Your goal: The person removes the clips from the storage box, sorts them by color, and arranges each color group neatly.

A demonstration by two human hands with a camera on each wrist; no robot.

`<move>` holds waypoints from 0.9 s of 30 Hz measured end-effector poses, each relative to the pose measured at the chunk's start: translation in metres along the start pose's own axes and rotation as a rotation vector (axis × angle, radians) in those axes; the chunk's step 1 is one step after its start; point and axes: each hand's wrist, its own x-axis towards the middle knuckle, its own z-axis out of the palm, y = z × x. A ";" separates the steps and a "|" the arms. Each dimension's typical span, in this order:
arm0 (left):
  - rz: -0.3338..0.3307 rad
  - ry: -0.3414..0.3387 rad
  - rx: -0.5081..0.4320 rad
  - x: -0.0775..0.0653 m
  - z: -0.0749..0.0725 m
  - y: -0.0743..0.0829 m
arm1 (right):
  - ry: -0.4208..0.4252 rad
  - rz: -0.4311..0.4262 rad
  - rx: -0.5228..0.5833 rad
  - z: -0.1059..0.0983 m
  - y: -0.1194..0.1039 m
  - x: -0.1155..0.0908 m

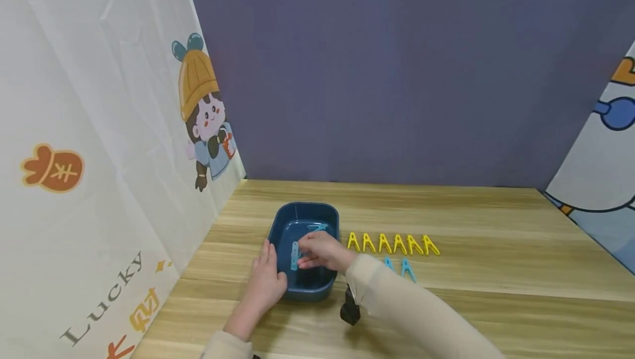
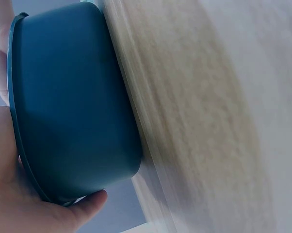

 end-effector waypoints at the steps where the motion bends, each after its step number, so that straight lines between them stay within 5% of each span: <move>1: 0.001 0.000 0.001 0.000 0.000 0.000 | 0.000 0.000 0.007 -0.001 0.000 0.000; 27: -0.004 0.001 -0.007 -0.001 0.000 0.001 | -0.087 -0.066 0.143 -0.021 -0.003 -0.010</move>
